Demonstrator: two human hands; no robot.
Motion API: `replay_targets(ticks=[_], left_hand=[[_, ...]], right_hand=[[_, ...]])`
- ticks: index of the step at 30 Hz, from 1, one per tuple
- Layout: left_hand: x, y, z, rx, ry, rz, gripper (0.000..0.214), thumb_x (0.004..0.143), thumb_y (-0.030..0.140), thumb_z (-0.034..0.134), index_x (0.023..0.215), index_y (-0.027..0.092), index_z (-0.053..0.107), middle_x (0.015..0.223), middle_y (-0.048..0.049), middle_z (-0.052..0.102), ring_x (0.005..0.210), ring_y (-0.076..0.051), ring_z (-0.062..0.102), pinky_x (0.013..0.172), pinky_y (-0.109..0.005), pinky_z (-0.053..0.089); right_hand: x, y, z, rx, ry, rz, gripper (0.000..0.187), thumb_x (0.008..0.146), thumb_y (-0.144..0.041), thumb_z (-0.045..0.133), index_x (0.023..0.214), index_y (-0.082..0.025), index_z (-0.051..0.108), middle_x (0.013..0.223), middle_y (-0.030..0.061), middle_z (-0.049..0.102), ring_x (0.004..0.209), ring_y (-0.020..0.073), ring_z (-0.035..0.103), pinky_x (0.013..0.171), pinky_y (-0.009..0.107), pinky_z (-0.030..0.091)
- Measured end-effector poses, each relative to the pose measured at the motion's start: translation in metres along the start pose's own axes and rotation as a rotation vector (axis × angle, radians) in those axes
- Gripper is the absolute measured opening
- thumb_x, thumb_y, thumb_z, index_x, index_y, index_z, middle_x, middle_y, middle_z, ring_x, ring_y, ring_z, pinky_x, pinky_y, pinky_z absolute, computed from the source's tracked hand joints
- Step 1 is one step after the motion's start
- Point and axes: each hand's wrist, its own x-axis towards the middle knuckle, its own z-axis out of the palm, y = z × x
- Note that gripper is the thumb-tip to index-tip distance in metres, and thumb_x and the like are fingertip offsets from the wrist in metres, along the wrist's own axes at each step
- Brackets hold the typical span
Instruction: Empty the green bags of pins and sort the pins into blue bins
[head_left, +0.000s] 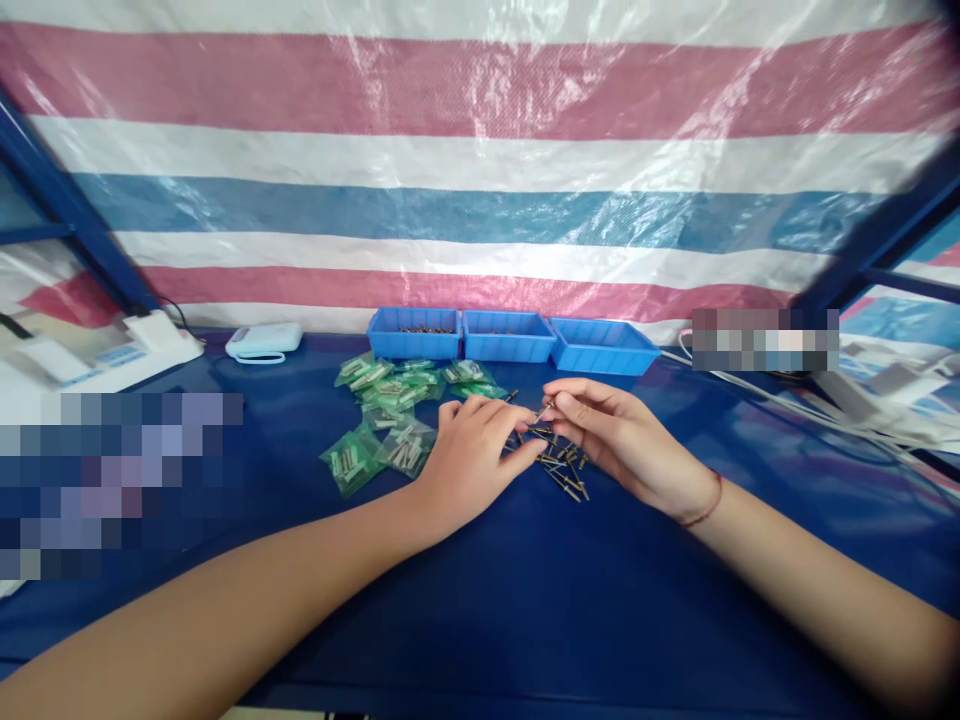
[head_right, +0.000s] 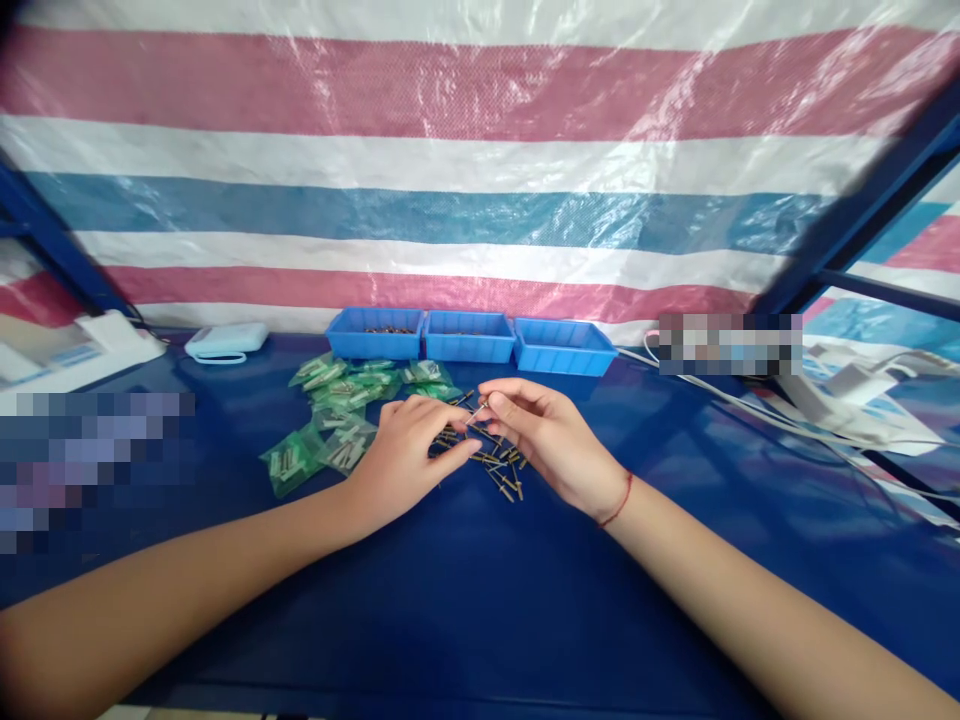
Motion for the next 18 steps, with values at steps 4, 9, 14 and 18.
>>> replay_targets(ticks=[4, 9, 14, 18], left_hand=[[0.000, 0.001, -0.001, -0.055, 0.041, -0.002, 0.005, 0.088, 0.028, 0.058, 0.089, 0.024, 0.060, 0.087, 0.0057, 0.067, 0.088, -0.015, 0.058, 0.078, -0.033, 0.031], [0.001, 0.001, -0.001, -0.102, 0.046, 0.004, 0.006, 0.090, 0.027, 0.056, 0.088, 0.023, 0.060, 0.085, 0.0047, 0.067, 0.085, -0.014, 0.059, 0.080, -0.033, 0.032], [0.001, 0.001, -0.002, -0.111, 0.054, 0.001, 0.008, 0.091, 0.026, 0.054, 0.086, 0.022, 0.059, 0.085, 0.0041, 0.067, 0.085, -0.015, 0.060, 0.082, -0.034, 0.034], [0.001, 0.001, -0.002, -0.109, 0.056, 0.004, 0.008, 0.091, 0.025, 0.053, 0.086, 0.022, 0.059, 0.083, 0.0042, 0.067, 0.083, -0.014, 0.060, 0.082, -0.033, 0.035]], right_hand=[[-0.003, 0.003, 0.005, 0.119, 0.010, 0.067, 0.018, 0.072, -0.031, 0.076, 0.088, -0.023, 0.071, 0.081, 0.0000, 0.069, 0.078, 0.0106, 0.064, 0.078, 0.024, 0.050], [0.000, 0.007, 0.002, 0.178, 0.031, 0.119, 0.017, 0.072, -0.028, 0.077, 0.087, -0.022, 0.072, 0.079, -0.0005, 0.068, 0.076, 0.0084, 0.063, 0.074, 0.020, 0.050], [0.000, 0.010, 0.003, 0.201, 0.034, 0.140, 0.019, 0.071, -0.029, 0.077, 0.087, -0.021, 0.072, 0.076, -0.0007, 0.067, 0.074, 0.0075, 0.061, 0.071, 0.018, 0.049], [-0.001, 0.011, 0.003, 0.217, 0.026, 0.144, 0.019, 0.071, -0.029, 0.077, 0.087, -0.020, 0.072, 0.075, -0.0007, 0.065, 0.072, 0.0078, 0.060, 0.069, 0.018, 0.048]])
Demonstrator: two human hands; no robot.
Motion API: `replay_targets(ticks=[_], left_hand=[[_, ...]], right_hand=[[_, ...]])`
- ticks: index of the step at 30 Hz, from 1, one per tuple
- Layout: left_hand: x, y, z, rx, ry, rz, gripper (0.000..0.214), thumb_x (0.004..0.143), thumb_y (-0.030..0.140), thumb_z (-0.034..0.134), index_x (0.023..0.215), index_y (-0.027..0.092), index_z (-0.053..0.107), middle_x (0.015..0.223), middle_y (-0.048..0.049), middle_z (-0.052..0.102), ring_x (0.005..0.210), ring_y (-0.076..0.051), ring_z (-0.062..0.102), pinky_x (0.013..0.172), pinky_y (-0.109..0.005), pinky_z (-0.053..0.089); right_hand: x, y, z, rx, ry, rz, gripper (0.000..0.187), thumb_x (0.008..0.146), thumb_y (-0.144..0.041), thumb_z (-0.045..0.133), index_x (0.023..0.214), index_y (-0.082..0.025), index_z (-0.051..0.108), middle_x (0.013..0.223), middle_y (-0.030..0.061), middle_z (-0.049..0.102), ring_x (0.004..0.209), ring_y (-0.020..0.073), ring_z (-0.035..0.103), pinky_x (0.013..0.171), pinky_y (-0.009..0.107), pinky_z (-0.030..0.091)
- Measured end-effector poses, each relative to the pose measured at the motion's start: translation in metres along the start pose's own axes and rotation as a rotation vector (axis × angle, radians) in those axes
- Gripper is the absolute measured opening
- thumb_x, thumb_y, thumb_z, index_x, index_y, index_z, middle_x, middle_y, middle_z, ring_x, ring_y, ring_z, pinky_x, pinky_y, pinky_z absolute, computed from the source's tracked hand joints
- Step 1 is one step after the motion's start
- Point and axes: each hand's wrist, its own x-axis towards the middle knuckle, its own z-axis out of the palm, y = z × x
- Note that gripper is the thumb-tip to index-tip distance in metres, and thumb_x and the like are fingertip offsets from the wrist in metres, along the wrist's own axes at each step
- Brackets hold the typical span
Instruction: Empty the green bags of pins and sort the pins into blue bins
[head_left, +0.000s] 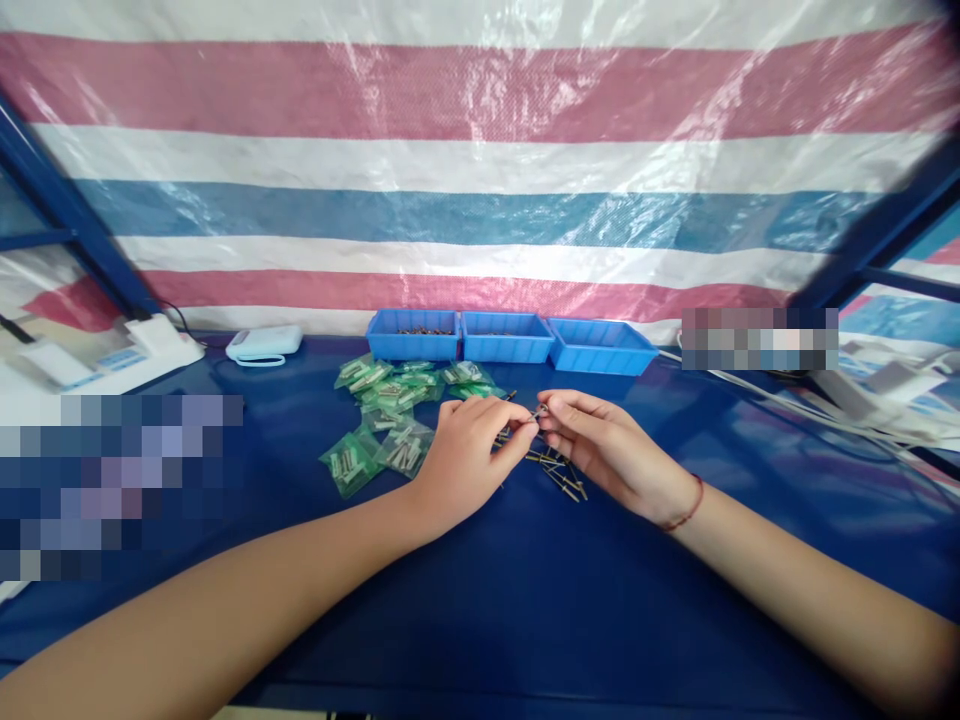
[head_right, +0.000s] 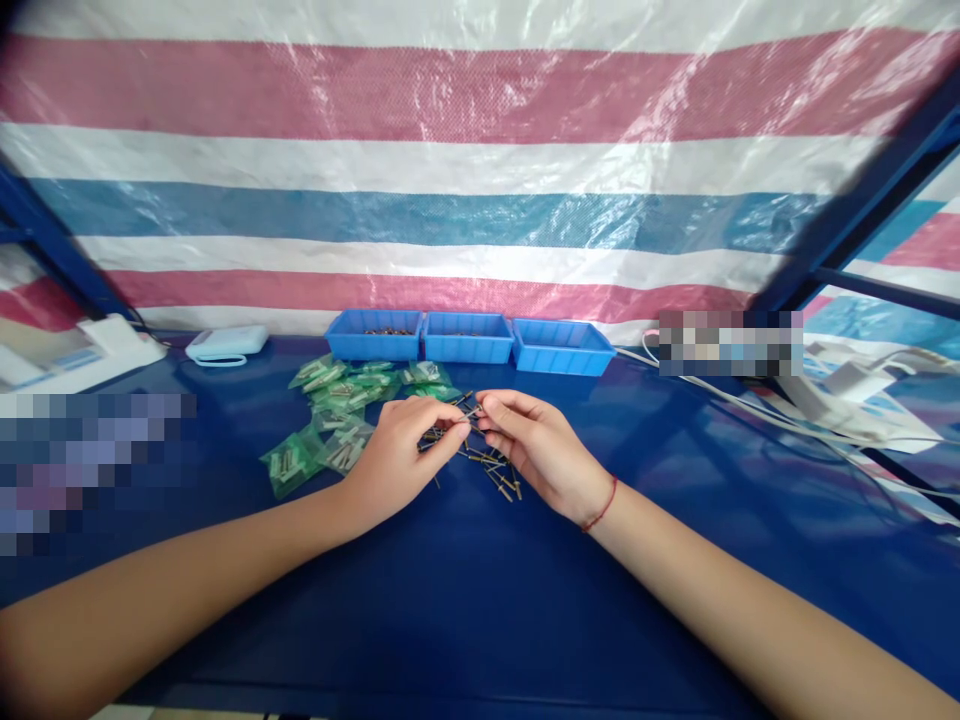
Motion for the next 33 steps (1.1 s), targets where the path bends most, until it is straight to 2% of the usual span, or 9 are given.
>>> replay_targets(ticks=[9, 11, 14, 19, 23, 26, 29, 31, 33], left_hand=[[0.002, 0.002, -0.001, -0.007, -0.020, 0.003, 0.014, 0.092, 0.020, 0.047, 0.084, 0.021, 0.059, 0.079, 0.0021, 0.066, 0.078, -0.015, 0.061, 0.075, -0.031, 0.038], [0.002, 0.001, 0.002, 0.015, -0.032, 0.002, 0.012, 0.091, 0.019, 0.049, 0.084, 0.021, 0.059, 0.079, 0.0018, 0.066, 0.079, -0.016, 0.060, 0.075, -0.032, 0.039], [0.000, -0.002, 0.006, 0.051, -0.025, 0.007, 0.010, 0.089, 0.020, 0.050, 0.093, 0.022, 0.059, 0.086, 0.0006, 0.067, 0.086, -0.019, 0.060, 0.079, -0.035, 0.039], [-0.002, -0.006, 0.008, 0.038, -0.026, -0.008, 0.041, 0.087, 0.019, 0.050, 0.127, 0.022, 0.044, 0.100, -0.0034, 0.066, 0.095, -0.021, 0.059, 0.085, -0.039, 0.040], [-0.003, -0.006, 0.005, 0.084, -0.111, 0.018, 0.032, 0.088, 0.020, 0.047, 0.119, 0.023, 0.053, 0.107, -0.0051, 0.064, 0.099, -0.023, 0.057, 0.084, -0.040, 0.042], [-0.004, -0.005, 0.004, 0.111, -0.138, 0.048, 0.024, 0.088, 0.020, 0.046, 0.108, 0.023, 0.059, 0.107, -0.0038, 0.065, 0.099, -0.023, 0.057, 0.082, -0.039, 0.042], [-0.004, -0.005, 0.003, 0.106, -0.136, 0.055, 0.023, 0.088, 0.019, 0.047, 0.106, 0.023, 0.060, 0.104, -0.0031, 0.065, 0.098, -0.023, 0.058, 0.081, -0.039, 0.043], [-0.003, -0.005, 0.002, 0.066, -0.121, 0.075, 0.024, 0.088, 0.017, 0.046, 0.107, 0.023, 0.059, 0.103, -0.0033, 0.065, 0.097, -0.022, 0.058, 0.082, -0.037, 0.044], [-0.003, -0.005, 0.001, 0.012, -0.098, 0.107, 0.027, 0.087, 0.014, 0.046, 0.110, 0.023, 0.057, 0.101, -0.0036, 0.064, 0.096, -0.020, 0.058, 0.084, -0.036, 0.044]], right_hand=[[-0.003, -0.004, 0.002, 0.016, 0.006, -0.074, 0.022, 0.067, -0.026, 0.079, 0.087, -0.023, 0.071, 0.081, -0.0016, 0.067, 0.072, 0.0081, 0.060, 0.067, 0.021, 0.048], [-0.004, -0.007, 0.003, -0.058, -0.021, -0.150, 0.023, 0.067, -0.026, 0.079, 0.088, -0.024, 0.071, 0.083, -0.0014, 0.068, 0.073, 0.0093, 0.061, 0.068, 0.023, 0.049], [0.004, -0.018, 0.006, -0.326, -0.069, -0.326, 0.017, 0.068, -0.026, 0.076, 0.084, -0.022, 0.070, 0.081, -0.0002, 0.068, 0.072, 0.0114, 0.061, 0.070, 0.028, 0.049], [0.058, -0.052, 0.012, -0.667, 0.097, -0.708, 0.011, 0.073, -0.027, 0.068, 0.080, -0.018, 0.067, 0.075, 0.0012, 0.067, 0.071, 0.0141, 0.060, 0.072, 0.033, 0.050], [0.120, -0.072, 0.010, -0.928, 0.292, -0.878, 0.013, 0.079, -0.024, 0.056, 0.087, -0.016, 0.064, 0.085, 0.0055, 0.067, 0.078, 0.0168, 0.062, 0.074, 0.033, 0.050], [0.149, -0.072, 0.005, -1.200, 0.301, -0.867, 0.017, 0.078, -0.019, 0.053, 0.091, -0.016, 0.064, 0.091, 0.0081, 0.066, 0.082, 0.0190, 0.062, 0.077, 0.033, 0.049], [0.146, -0.062, 0.003, -1.290, 0.234, -0.850, 0.018, 0.074, -0.016, 0.057, 0.090, -0.015, 0.065, 0.092, 0.0091, 0.065, 0.084, 0.0208, 0.060, 0.079, 0.034, 0.046], [0.126, -0.053, 0.003, -1.325, 0.184, -0.843, 0.016, 0.076, -0.016, 0.055, 0.087, -0.016, 0.066, 0.086, 0.0068, 0.065, 0.080, 0.0190, 0.059, 0.077, 0.032, 0.045], [0.099, -0.046, 0.002, -1.375, 0.036, -0.801, 0.013, 0.079, -0.020, 0.055, 0.083, -0.018, 0.067, 0.077, 0.0031, 0.065, 0.070, 0.0157, 0.058, 0.070, 0.029, 0.045]])
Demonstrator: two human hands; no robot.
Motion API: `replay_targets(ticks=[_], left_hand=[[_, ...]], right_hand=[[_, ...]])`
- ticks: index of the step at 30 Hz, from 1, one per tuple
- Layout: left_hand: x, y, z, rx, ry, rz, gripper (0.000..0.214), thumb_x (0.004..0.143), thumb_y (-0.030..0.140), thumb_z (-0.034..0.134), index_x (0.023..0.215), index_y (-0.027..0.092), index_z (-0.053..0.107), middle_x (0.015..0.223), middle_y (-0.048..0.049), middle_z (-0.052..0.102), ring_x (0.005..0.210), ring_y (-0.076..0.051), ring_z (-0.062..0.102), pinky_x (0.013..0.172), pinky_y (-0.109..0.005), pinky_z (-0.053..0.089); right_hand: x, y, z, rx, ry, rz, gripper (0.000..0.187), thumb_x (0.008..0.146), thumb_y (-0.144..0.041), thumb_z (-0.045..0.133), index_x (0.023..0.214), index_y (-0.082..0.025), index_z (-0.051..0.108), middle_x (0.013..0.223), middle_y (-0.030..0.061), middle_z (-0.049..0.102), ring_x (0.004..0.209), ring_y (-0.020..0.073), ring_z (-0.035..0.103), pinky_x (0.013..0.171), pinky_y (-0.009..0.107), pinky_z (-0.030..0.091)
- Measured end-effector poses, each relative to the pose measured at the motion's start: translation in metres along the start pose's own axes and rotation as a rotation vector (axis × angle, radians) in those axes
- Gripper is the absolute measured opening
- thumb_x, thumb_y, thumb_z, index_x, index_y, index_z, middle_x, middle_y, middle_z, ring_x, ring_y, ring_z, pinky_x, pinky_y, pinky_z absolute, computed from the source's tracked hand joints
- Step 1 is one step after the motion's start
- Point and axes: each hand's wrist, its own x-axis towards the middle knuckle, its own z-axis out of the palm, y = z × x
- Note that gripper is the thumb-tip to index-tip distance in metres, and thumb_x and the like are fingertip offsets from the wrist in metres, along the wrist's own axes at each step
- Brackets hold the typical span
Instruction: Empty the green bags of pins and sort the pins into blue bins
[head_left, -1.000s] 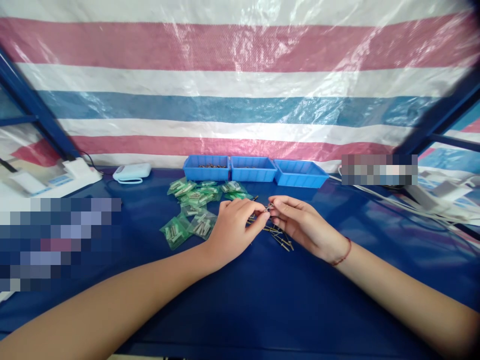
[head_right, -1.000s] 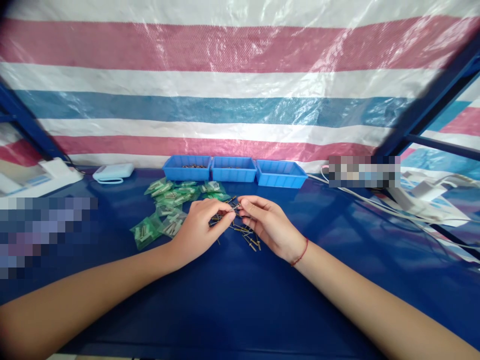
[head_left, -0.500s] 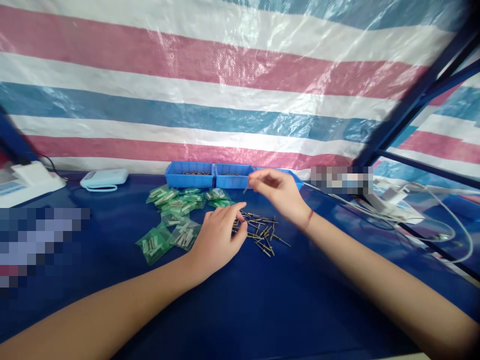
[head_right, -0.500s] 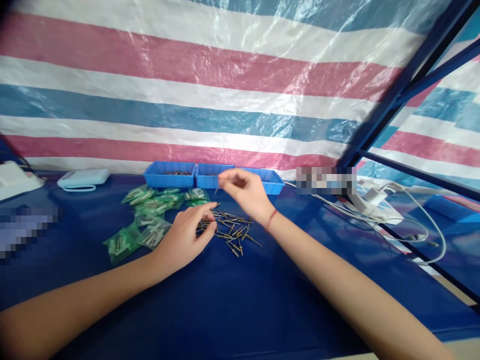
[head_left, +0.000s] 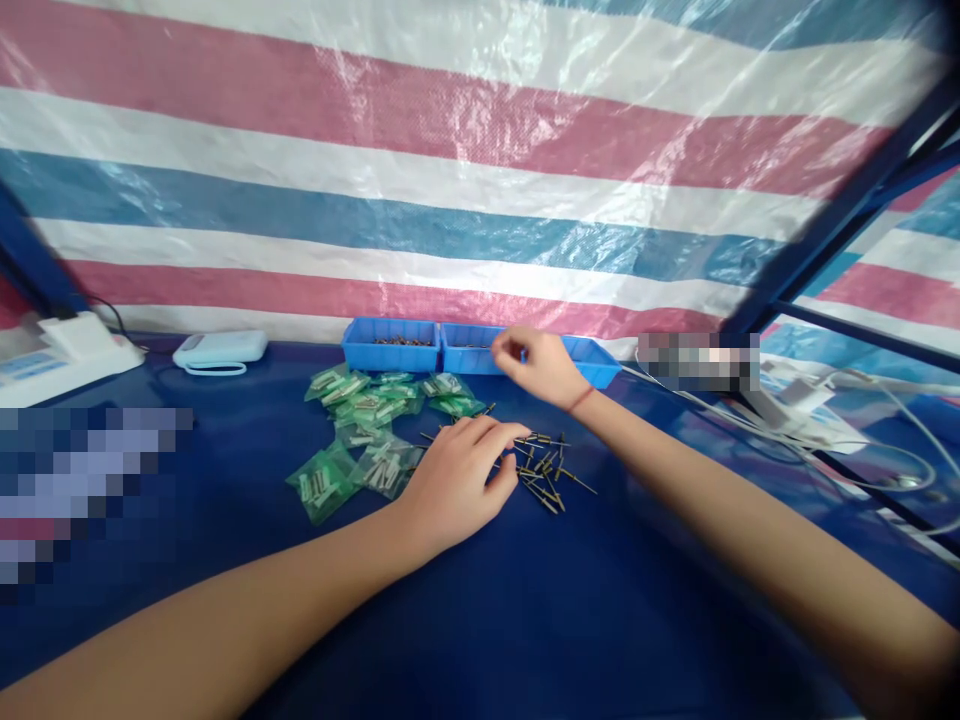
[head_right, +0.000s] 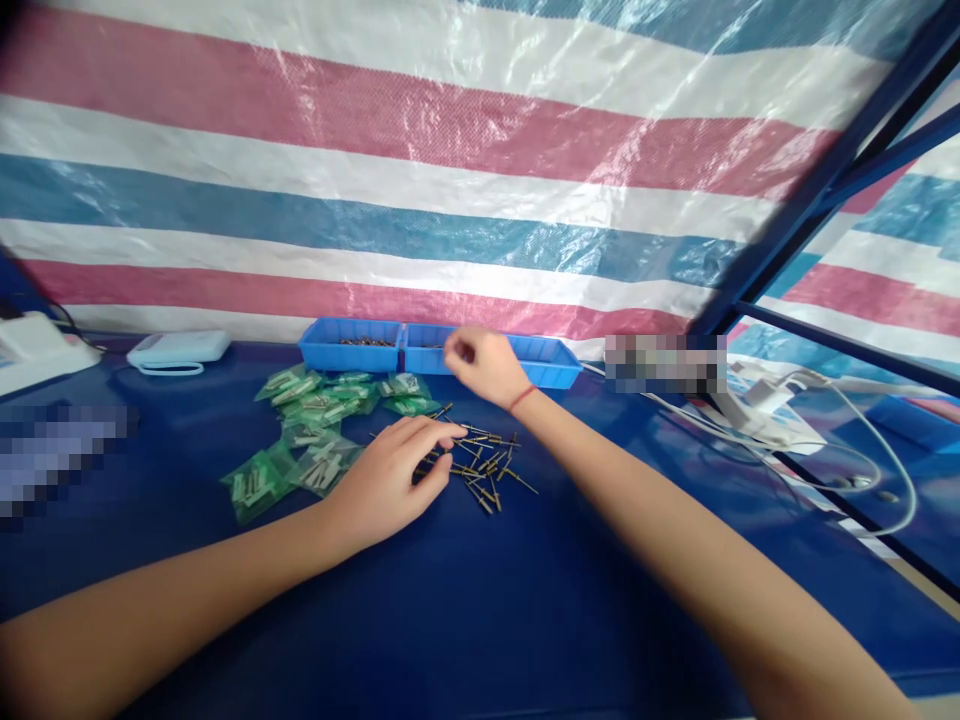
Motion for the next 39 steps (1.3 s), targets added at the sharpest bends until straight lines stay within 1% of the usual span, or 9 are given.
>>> replay_targets(ticks=[1, 3, 6, 14, 19, 24, 27, 32, 39], left_hand=[[0.000, 0.000, -0.001, -0.020, 0.014, 0.016, 0.028, 0.086, 0.012, 0.046, 0.111, 0.023, 0.056, 0.099, -0.0037, 0.064, 0.096, -0.020, 0.058, 0.085, -0.035, 0.044], [0.000, 0.001, -0.001, -0.044, 0.038, 0.032, 0.029, 0.085, 0.011, 0.046, 0.110, 0.023, 0.056, 0.096, -0.0037, 0.064, 0.094, -0.020, 0.058, 0.085, -0.035, 0.045], [0.000, 0.000, 0.000, -0.070, 0.049, 0.028, 0.031, 0.085, 0.010, 0.046, 0.112, 0.023, 0.054, 0.094, -0.0029, 0.063, 0.092, -0.019, 0.059, 0.085, -0.035, 0.045], [0.002, 0.001, 0.001, -0.086, 0.038, -0.006, 0.031, 0.085, 0.010, 0.047, 0.112, 0.023, 0.054, 0.092, -0.0014, 0.065, 0.090, -0.018, 0.060, 0.085, -0.035, 0.046], [0.002, -0.002, 0.002, -0.093, 0.061, -0.059, 0.028, 0.085, 0.012, 0.048, 0.110, 0.023, 0.055, 0.095, -0.0022, 0.064, 0.092, -0.018, 0.059, 0.085, -0.035, 0.046], [0.004, -0.008, 0.004, -0.102, 0.114, -0.214, 0.031, 0.084, 0.023, 0.058, 0.115, 0.023, 0.054, 0.102, -0.0041, 0.064, 0.100, -0.022, 0.057, 0.087, -0.039, 0.045], [0.004, -0.008, 0.003, -0.135, 0.103, -0.255, 0.026, 0.084, 0.028, 0.060, 0.110, 0.022, 0.058, 0.101, -0.0036, 0.066, 0.097, -0.021, 0.059, 0.084, -0.037, 0.046], [0.004, -0.006, -0.001, -0.147, 0.151, -0.188, 0.011, 0.086, 0.026, 0.058, 0.096, 0.023, 0.063, 0.091, -0.0001, 0.069, 0.085, -0.017, 0.062, 0.083, -0.034, 0.046], [0.004, -0.003, -0.002, -0.180, 0.204, -0.139, 0.010, 0.087, 0.028, 0.059, 0.094, 0.024, 0.064, 0.088, -0.0004, 0.069, 0.081, -0.017, 0.063, 0.081, -0.033, 0.047]], right_hand=[[-0.013, -0.006, -0.004, 0.022, -0.156, -0.067, 0.014, 0.081, -0.024, 0.055, 0.086, -0.018, 0.068, 0.078, 0.0026, 0.065, 0.069, 0.0150, 0.058, 0.068, 0.028, 0.045], [-0.037, -0.014, -0.011, 0.042, -0.335, -0.176, 0.021, 0.081, -0.032, 0.060, 0.094, -0.019, 0.068, 0.086, 0.0045, 0.065, 0.075, 0.0165, 0.059, 0.072, 0.029, 0.046], [-0.062, -0.016, -0.014, 0.060, -0.428, -0.210, 0.023, 0.085, -0.035, 0.058, 0.097, -0.019, 0.068, 0.094, 0.0074, 0.063, 0.085, 0.0183, 0.060, 0.077, 0.030, 0.046], [-0.078, -0.011, -0.004, 0.092, -0.360, -0.132, 0.017, 0.089, -0.024, 0.050, 0.091, -0.020, 0.066, 0.090, 0.0070, 0.063, 0.084, 0.0193, 0.060, 0.076, 0.032, 0.047], [-0.083, -0.019, -0.008, 0.102, -0.245, -0.109, 0.012, 0.087, -0.022, 0.052, 0.086, -0.021, 0.064, 0.096, 0.0072, 0.063, 0.088, 0.0205, 0.058, 0.081, 0.035, 0.045], [-0.087, -0.034, -0.015, 0.301, -0.125, 0.148, 0.013, 0.086, -0.030, 0.055, 0.082, -0.021, 0.063, 0.081, 0.0027, 0.063, 0.067, 0.0155, 0.054, 0.062, 0.029, 0.043], [-0.088, -0.040, -0.017, 0.473, -0.137, 0.241, 0.017, 0.085, -0.037, 0.057, 0.082, -0.021, 0.064, 0.080, 0.0022, 0.064, 0.069, 0.0157, 0.055, 0.063, 0.029, 0.044], [-0.087, -0.043, -0.016, 0.635, -0.177, 0.316, 0.021, 0.083, -0.040, 0.060, 0.081, -0.020, 0.066, 0.082, 0.0022, 0.065, 0.078, 0.0175, 0.058, 0.073, 0.030, 0.046], [-0.090, -0.046, -0.016, 0.813, -0.239, 0.396, 0.023, 0.080, -0.043, 0.064, 0.088, -0.021, 0.068, 0.089, 0.0024, 0.067, 0.088, 0.0191, 0.061, 0.082, 0.032, 0.045]])
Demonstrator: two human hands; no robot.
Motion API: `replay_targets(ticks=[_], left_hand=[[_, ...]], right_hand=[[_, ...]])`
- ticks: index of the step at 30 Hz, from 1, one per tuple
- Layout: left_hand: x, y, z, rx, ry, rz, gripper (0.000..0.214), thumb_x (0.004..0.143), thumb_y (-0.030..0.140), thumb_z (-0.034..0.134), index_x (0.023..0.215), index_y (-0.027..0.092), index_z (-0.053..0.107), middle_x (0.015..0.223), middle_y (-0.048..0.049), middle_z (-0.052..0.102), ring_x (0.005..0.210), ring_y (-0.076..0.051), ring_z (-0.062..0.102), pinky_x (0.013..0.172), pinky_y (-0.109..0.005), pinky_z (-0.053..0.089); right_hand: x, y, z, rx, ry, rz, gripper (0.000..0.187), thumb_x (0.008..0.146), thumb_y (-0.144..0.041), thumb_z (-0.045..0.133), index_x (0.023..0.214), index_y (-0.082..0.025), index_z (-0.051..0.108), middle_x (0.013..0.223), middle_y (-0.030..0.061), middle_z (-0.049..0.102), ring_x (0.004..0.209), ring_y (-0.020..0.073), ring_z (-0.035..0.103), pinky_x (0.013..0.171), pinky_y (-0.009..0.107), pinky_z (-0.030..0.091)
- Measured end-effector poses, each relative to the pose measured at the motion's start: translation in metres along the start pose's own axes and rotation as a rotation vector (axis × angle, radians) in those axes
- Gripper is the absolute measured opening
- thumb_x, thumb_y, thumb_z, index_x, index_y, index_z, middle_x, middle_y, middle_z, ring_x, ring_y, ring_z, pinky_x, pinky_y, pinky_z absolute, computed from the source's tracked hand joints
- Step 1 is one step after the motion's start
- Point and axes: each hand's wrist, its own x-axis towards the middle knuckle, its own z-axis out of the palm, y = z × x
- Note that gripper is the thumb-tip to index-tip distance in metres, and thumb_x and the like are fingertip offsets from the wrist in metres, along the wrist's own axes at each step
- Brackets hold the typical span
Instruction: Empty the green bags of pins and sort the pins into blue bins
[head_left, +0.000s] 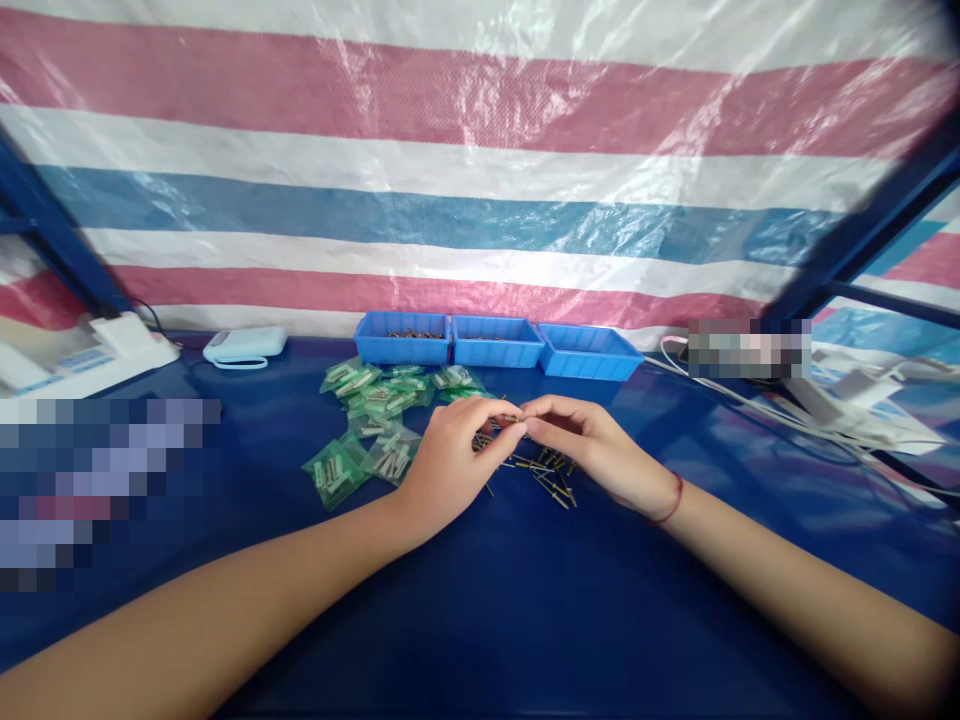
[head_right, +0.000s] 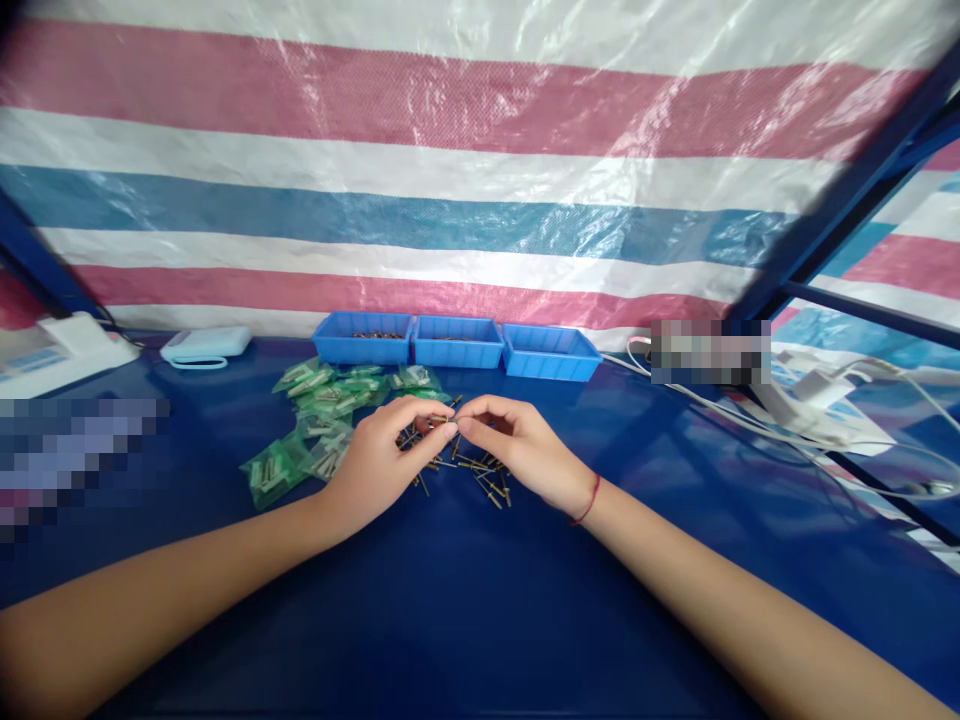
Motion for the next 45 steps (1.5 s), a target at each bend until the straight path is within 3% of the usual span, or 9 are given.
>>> replay_targets(ticks=[15, 28, 30, 33, 36, 39, 42, 45], left_hand=[[0.001, 0.000, 0.001, -0.059, 0.017, -0.032, 0.013, 0.090, 0.024, 0.054, 0.101, 0.023, 0.061, 0.097, -0.0005, 0.068, 0.082, -0.014, 0.063, 0.079, -0.030, 0.047], [0.001, 0.004, 0.001, 0.002, -0.032, -0.021, 0.012, 0.092, 0.025, 0.052, 0.094, 0.025, 0.064, 0.094, 0.0021, 0.071, 0.086, -0.016, 0.063, 0.082, -0.033, 0.042], [0.001, 0.004, 0.001, 0.014, -0.036, -0.021, 0.013, 0.092, 0.025, 0.051, 0.098, 0.025, 0.063, 0.096, 0.0016, 0.070, 0.090, -0.016, 0.062, 0.084, -0.034, 0.042], [-0.001, 0.001, 0.003, 0.069, -0.016, -0.026, 0.030, 0.092, 0.025, 0.050, 0.122, 0.023, 0.049, 0.109, -0.0026, 0.066, 0.104, -0.019, 0.057, 0.092, -0.038, 0.039], [-0.003, 0.001, 0.003, 0.163, -0.050, -0.005, 0.048, 0.089, 0.024, 0.051, 0.134, 0.020, 0.035, 0.119, -0.0062, 0.060, 0.113, -0.022, 0.050, 0.094, -0.042, 0.037], [-0.005, 0.003, 0.001, 0.261, -0.161, 0.093, 0.043, 0.088, 0.022, 0.050, 0.130, 0.021, 0.041, 0.120, -0.0047, 0.060, 0.113, -0.023, 0.049, 0.093, -0.042, 0.037], [-0.006, 0.006, -0.001, 0.328, -0.224, 0.167, 0.033, 0.089, 0.022, 0.047, 0.121, 0.024, 0.051, 0.118, -0.0027, 0.061, 0.112, -0.024, 0.048, 0.092, -0.041, 0.037], [-0.007, 0.006, -0.003, 0.342, -0.208, 0.163, 0.031, 0.089, 0.022, 0.046, 0.119, 0.024, 0.052, 0.117, -0.0026, 0.061, 0.111, -0.023, 0.048, 0.091, -0.041, 0.036]], right_hand=[[-0.007, 0.000, 0.009, 0.331, 0.116, -0.016, 0.016, 0.075, -0.031, 0.072, 0.089, -0.025, 0.069, 0.091, 0.0009, 0.067, 0.084, 0.0148, 0.060, 0.081, 0.030, 0.047], [-0.006, 0.004, 0.009, 0.272, 0.157, -0.088, 0.013, 0.075, -0.028, 0.072, 0.084, -0.021, 0.065, 0.079, -0.0006, 0.064, 0.073, 0.0118, 0.058, 0.069, 0.025, 0.047], [-0.006, 0.000, 0.008, 0.215, 0.159, -0.100, 0.013, 0.076, -0.029, 0.071, 0.084, -0.021, 0.064, 0.078, -0.0004, 0.063, 0.072, 0.0120, 0.058, 0.068, 0.026, 0.046], [0.005, -0.010, 0.000, 0.041, 0.235, -0.176, 0.012, 0.079, -0.029, 0.067, 0.082, -0.019, 0.061, 0.073, -0.0007, 0.060, 0.067, 0.0116, 0.055, 0.064, 0.026, 0.044], [0.037, -0.017, -0.015, -0.186, 0.403, -0.328, 0.012, 0.079, -0.029, 0.064, 0.080, -0.019, 0.058, 0.072, -0.0002, 0.058, 0.065, 0.0122, 0.054, 0.062, 0.027, 0.043], [0.082, -0.016, -0.031, -0.431, 0.529, -0.442, 0.008, 0.080, -0.025, 0.059, 0.082, -0.018, 0.057, 0.077, 0.0029, 0.060, 0.070, 0.0153, 0.057, 0.062, 0.029, 0.044], [0.111, -0.012, -0.037, -0.613, 0.525, -0.401, 0.014, 0.077, -0.019, 0.058, 0.091, -0.017, 0.057, 0.083, 0.0048, 0.063, 0.065, 0.0154, 0.058, 0.062, 0.031, 0.045], [0.103, -0.007, -0.029, -0.696, 0.423, -0.369, 0.027, 0.076, -0.015, 0.057, 0.103, -0.016, 0.055, 0.087, 0.0045, 0.064, 0.059, 0.0138, 0.057, 0.062, 0.031, 0.046]])
